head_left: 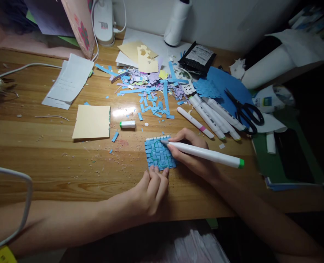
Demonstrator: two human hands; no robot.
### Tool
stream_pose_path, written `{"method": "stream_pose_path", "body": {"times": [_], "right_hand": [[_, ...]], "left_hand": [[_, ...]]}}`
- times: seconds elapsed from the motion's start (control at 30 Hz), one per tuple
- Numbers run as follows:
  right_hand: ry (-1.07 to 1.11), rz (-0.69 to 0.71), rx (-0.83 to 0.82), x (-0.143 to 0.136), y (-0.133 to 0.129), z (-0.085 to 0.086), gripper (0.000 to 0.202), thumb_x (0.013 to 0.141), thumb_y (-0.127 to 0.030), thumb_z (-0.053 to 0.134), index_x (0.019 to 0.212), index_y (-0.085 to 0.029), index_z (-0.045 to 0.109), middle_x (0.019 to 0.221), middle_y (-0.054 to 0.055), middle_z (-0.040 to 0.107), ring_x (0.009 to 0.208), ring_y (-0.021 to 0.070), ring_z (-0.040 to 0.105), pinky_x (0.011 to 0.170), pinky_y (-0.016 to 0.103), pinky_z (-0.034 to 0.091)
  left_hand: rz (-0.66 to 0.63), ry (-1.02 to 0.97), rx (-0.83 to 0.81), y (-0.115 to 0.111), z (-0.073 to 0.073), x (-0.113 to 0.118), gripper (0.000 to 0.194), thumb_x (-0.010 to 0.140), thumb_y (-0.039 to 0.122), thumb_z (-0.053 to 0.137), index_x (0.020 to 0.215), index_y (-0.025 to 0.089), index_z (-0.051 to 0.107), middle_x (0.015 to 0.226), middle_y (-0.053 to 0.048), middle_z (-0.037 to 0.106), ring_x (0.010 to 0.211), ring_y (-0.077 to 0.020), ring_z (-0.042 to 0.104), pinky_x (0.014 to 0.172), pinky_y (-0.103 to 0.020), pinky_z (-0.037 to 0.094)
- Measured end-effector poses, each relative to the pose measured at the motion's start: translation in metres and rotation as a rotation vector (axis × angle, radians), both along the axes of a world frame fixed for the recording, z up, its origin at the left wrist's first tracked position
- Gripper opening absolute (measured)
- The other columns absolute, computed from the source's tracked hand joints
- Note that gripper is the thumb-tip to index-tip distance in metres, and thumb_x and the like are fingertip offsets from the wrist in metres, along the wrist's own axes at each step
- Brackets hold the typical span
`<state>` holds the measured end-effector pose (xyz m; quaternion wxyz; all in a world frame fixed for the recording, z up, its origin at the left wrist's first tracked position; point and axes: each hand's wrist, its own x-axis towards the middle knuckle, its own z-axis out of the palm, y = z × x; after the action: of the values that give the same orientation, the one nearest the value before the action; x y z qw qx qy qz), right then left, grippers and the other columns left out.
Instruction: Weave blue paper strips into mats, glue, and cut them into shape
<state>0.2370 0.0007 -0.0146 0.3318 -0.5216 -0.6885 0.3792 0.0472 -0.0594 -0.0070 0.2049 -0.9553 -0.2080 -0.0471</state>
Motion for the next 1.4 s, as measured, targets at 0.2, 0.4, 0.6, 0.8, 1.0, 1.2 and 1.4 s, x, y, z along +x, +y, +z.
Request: {"method": "stream_pose_path", "body": {"times": [0.2,0.4,0.6,0.8,1.0,1.2,1.4], "right_hand": [[-0.026,0.003,0.01,0.0015,0.0,0.0005,0.009,0.078,-0.023,0.062,0.078,-0.022,0.053,0.069,-0.002,0.057,0.057,0.0114,0.049,0.05,0.023,0.036],[-0.01,-0.004,0.003,0.0033,0.0009,-0.0005,0.012,0.077,-0.02,0.061,0.075,-0.022,0.049,0.068,-0.003,0.054,0.056,0.0108,0.046,0.05,0.023,0.035],[0.007,0.019,0.007,0.0058,0.0018,-0.0006,0.013,0.076,-0.018,0.059,0.073,-0.022,0.047,0.067,-0.004,0.051,0.056,0.0109,0.046,0.05,0.024,0.035],[0.086,0.053,-0.026,0.0071,0.003,-0.0019,0.013,0.077,-0.019,0.06,0.072,-0.022,0.048,0.066,-0.004,0.052,0.055,0.0105,0.046,0.048,0.022,0.035],[0.074,0.05,-0.009,0.0072,0.0033,-0.0022,0.013,0.078,-0.019,0.06,0.073,-0.021,0.048,0.067,-0.004,0.052,0.055,0.0098,0.045,0.048,0.022,0.034],[0.096,0.074,-0.023,0.0083,0.0035,-0.0016,0.013,0.08,-0.021,0.058,0.072,-0.021,0.048,0.064,-0.005,0.05,0.055,0.0097,0.044,0.048,0.022,0.034],[0.034,0.112,0.032,0.0089,0.0037,-0.0008,0.015,0.077,-0.017,0.059,0.07,-0.02,0.046,0.064,-0.005,0.049,0.054,0.0089,0.042,0.048,0.022,0.032]], "left_hand": [[-0.005,0.004,-0.006,-0.0001,-0.0012,-0.0004,0.038,0.088,0.016,0.04,0.118,-0.001,0.055,0.099,-0.015,0.063,0.091,-0.023,0.063,0.073,-0.031,0.052],[0.005,-0.005,0.007,-0.0012,-0.0031,-0.0004,0.038,0.088,0.018,0.043,0.119,-0.002,0.054,0.099,-0.016,0.061,0.091,-0.0228,0.062,0.075,-0.033,0.05],[0.013,-0.023,0.008,-0.0013,-0.0028,-0.0003,0.038,0.088,0.019,0.045,0.118,-0.002,0.055,0.099,-0.016,0.062,0.091,-0.0228,0.061,0.075,-0.033,0.049],[0.01,-0.018,0.002,-0.0009,-0.0027,-0.0007,0.038,0.089,0.017,0.04,0.118,-0.001,0.055,0.099,-0.016,0.062,0.091,-0.0235,0.062,0.075,-0.033,0.05],[-0.013,-0.02,0.014,0.0,-0.0031,-0.0007,0.038,0.087,0.015,0.041,0.118,-0.003,0.055,0.098,-0.016,0.062,0.091,-0.0245,0.063,0.073,-0.033,0.051],[0.006,-0.02,0.018,-0.0007,-0.0032,-0.0004,0.038,0.088,0.019,0.044,0.118,-0.001,0.055,0.099,-0.016,0.062,0.091,-0.0229,0.062,0.074,-0.033,0.05],[0.008,-0.024,0.012,-0.0004,-0.002,-0.0001,0.038,0.087,0.018,0.046,0.118,-0.001,0.056,0.097,-0.015,0.063,0.088,-0.0225,0.062,0.07,-0.031,0.05]]}}
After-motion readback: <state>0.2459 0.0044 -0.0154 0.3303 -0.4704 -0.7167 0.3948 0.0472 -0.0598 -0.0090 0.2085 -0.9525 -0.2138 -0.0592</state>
